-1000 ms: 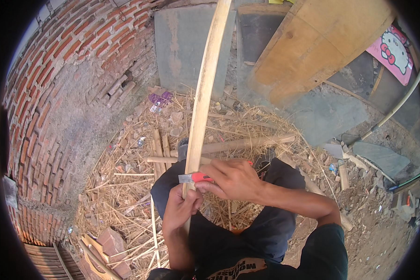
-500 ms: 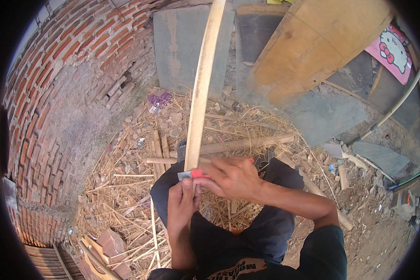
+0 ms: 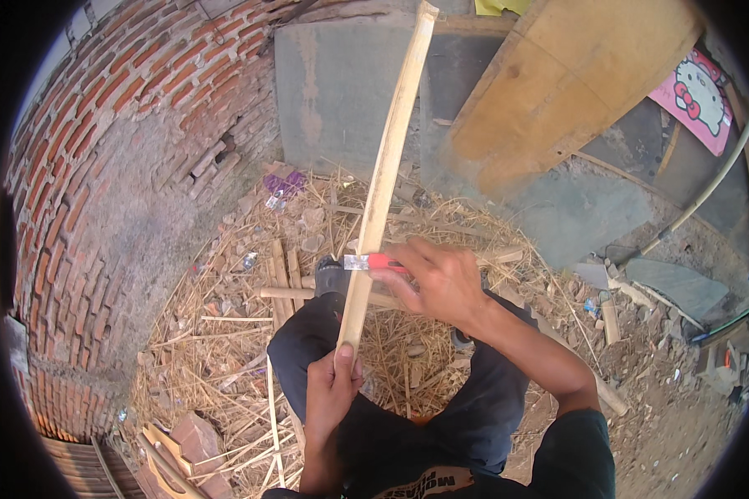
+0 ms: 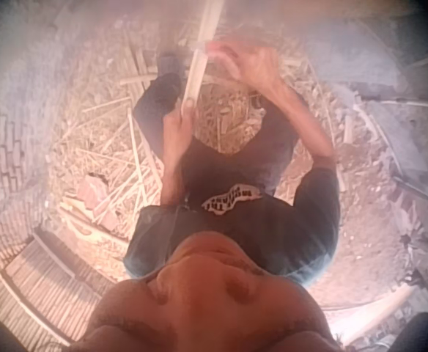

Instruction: The person sits on the ground and uses a utility knife to shave thin strips of wood from a long wooden plank. The person holds the plank with the left hand and scrapes the surface with the knife in the right hand, creating wood shavings that fall to the ground.

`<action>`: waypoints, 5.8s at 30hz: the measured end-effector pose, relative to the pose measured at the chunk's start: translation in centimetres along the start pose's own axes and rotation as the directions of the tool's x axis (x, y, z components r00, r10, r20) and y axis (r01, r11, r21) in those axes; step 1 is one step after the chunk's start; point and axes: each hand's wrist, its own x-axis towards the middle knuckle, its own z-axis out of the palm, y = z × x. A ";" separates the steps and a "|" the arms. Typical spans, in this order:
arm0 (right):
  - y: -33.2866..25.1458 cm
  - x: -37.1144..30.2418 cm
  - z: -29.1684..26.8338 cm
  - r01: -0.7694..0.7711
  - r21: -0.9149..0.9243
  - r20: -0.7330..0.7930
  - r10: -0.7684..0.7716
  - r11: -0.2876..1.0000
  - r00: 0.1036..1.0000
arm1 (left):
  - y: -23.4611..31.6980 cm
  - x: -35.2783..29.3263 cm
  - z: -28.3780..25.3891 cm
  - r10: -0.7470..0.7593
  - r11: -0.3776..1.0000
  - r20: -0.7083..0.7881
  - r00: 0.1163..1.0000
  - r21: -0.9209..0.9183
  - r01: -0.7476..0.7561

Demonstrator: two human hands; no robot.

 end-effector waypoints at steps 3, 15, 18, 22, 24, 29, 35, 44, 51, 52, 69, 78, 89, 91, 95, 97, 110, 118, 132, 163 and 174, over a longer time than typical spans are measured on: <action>2.9 1.3 0.1 -0.108 0.073 -0.096 0.115 0.991 0.989 | -1.7 -1.3 -0.3 -0.015 0.997 0.025 1.000 0.070 0.013; 17.9 2.3 -2.0 -0.592 0.247 -0.175 0.636 0.767 0.751 | -5.4 -8.3 -3.1 -0.287 0.947 0.216 0.933 0.210 0.243; 16.5 0.9 -0.5 -0.578 0.503 -0.057 0.692 0.643 0.720 | -6.5 -7.4 -3.4 -0.212 0.971 0.187 0.959 0.153 0.185; 13.3 0.5 -1.2 -0.574 0.343 0.229 0.527 0.744 0.819 | -6.1 -5.1 -2.8 -0.166 0.984 0.098 0.981 0.088 0.157; 7.8 1.3 -1.9 -0.512 0.249 0.307 0.435 0.822 0.847 | -5.6 -3.5 -2.6 -0.093 0.990 0.046 0.995 0.115 0.088; -0.6 -1.7 -0.8 -0.120 0.210 0.319 0.048 0.970 0.947 | -3.4 0.5 -1.3 0.059 0.997 0.030 0.998 0.045 -0.060; -2.7 -3.9 1.1 0.067 0.187 0.216 -0.108 0.980 0.970 | -0.8 2.0 -0.1 0.134 0.991 0.024 0.991 0.017 -0.134; -3.0 -3.9 1.0 0.125 0.120 0.169 -0.144 0.985 0.975 | 1.3 2.3 1.5 0.219 0.961 -0.081 0.972 0.192 -0.200; -2.6 -3.2 0.3 0.106 0.104 0.168 -0.123 0.989 0.978 | 1.9 1.7 1.3 0.231 0.940 -0.076 0.970 0.273 -0.203; -2.5 -3.3 0.4 0.105 0.105 0.171 -0.122 0.989 0.978 | 1.8 1.6 1.3 0.229 0.942 -0.077 0.970 0.267 -0.202; -0.7 -0.9 -0.5 0.045 0.062 0.060 -0.048 0.997 0.997 | 0.1 -0.6 -0.2 0.202 0.926 -0.072 0.977 0.340 -0.166; 4.4 1.8 -0.6 -0.126 0.042 0.008 0.125 0.991 0.992 | -1.2 -3.9 -0.9 0.073 0.934 -0.058 0.996 0.354 -0.048; 6.4 3.6 1.5 -0.089 0.041 0.076 0.086 0.995 0.993 | -3.1 -5.4 -2.1 0.044 0.918 -0.116 0.992 0.396 0.005; 6.7 3.9 1.8 -0.075 0.070 0.084 0.069 0.995 0.994 | -3.3 -5.6 -2.3 0.030 0.919 -0.125 0.992 0.395 0.022; 6.5 4.8 2.1 -0.055 0.115 0.102 0.043 0.992 0.994 | -4.0 -6.0 -2.5 0.032 0.915 -0.139 0.990 0.402 0.027; 7.2 5.0 2.6 -0.073 0.092 0.118 0.062 0.993 0.991 | -4.2 -6.3 -2.5 0.034 0.912 -0.142 0.989 0.409 0.027; 15.7 9.8 3.2 -0.374 -0.099 0.007 0.377 0.922 0.926 | -5.5 -12.1 -3.2 -0.053 0.905 -0.131 0.990 0.412 0.104; 35.1 7.7 -2.9 -0.755 0.063 -0.072 0.757 0.653 0.649 | -6.5 -15.1 -4.9 -0.256 0.927 -0.007 0.967 0.281 0.248; 9.6 5.2 -0.5 -0.745 0.580 0.630 0.398 0.329 0.667 | -5.7 -2.2 -6.2 -0.274 0.923 0.247 0.930 -0.205 0.326; 4.7 1.8 -0.1 -0.384 0.542 0.192 0.334 0.747 0.923 | 2.0 4.9 2.2 0.306 0.951 -0.218 0.927 0.101 -0.291; 1.1 -1.9 0.5 0.066 0.195 0.133 -0.093 0.979 0.987 | 2.6 5.6 1.9 0.236 0.961 -0.160 0.958 -0.106 -0.255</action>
